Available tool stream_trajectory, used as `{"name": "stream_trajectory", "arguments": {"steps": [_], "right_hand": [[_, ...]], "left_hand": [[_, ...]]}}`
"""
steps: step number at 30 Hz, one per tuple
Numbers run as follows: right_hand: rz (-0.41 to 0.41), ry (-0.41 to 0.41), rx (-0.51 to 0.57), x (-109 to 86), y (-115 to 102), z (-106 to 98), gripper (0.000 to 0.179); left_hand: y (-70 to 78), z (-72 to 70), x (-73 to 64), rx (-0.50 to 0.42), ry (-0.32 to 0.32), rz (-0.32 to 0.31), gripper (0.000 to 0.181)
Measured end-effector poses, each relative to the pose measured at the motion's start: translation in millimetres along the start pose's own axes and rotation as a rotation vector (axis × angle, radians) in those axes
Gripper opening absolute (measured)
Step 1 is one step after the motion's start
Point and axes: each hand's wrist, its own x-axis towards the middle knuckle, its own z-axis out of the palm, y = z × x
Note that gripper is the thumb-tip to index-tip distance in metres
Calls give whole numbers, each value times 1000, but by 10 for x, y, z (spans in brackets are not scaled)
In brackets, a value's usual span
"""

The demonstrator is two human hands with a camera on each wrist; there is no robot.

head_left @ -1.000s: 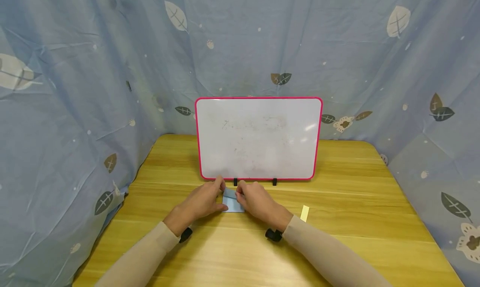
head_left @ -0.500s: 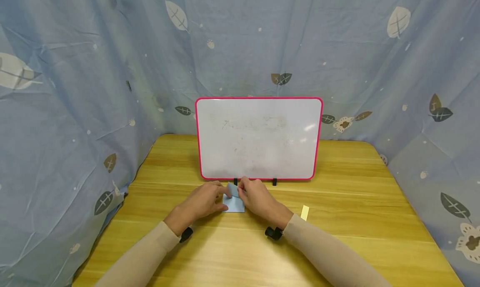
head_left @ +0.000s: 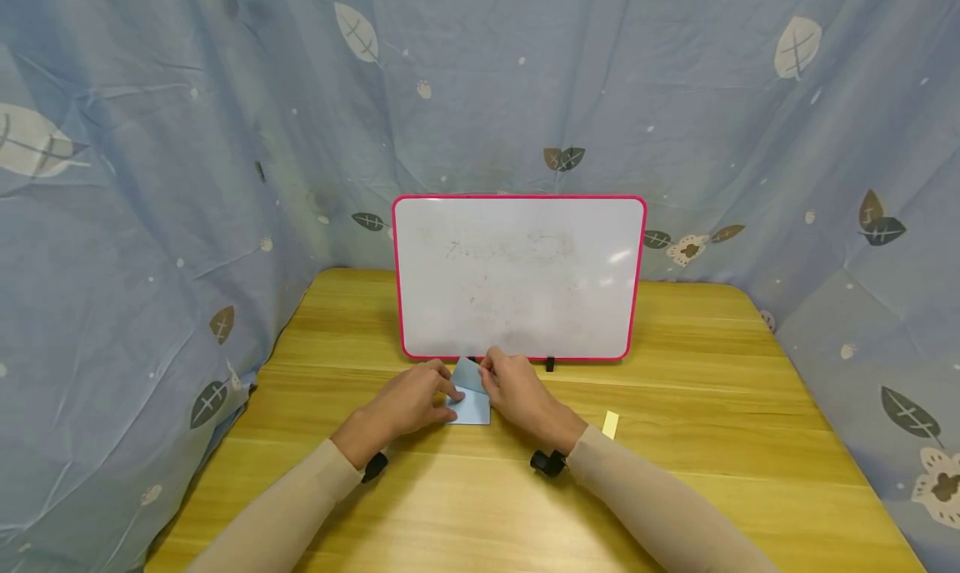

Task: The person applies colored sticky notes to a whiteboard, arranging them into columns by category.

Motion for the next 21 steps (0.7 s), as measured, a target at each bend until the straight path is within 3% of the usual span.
{"name": "stream_trajectory", "arguments": {"steps": [9,14,21], "right_hand": [[0,22,25,35,39,-22,7],[28,32,79,48,68,-50,7],[39,118,72,49,83,-157,8]], "left_hand": [[44,-28,17,-19,-27,-46,25],[41,-35,26,-19,-22,-34,25],[27,-33,28,-11,-21,-27,26]]}}
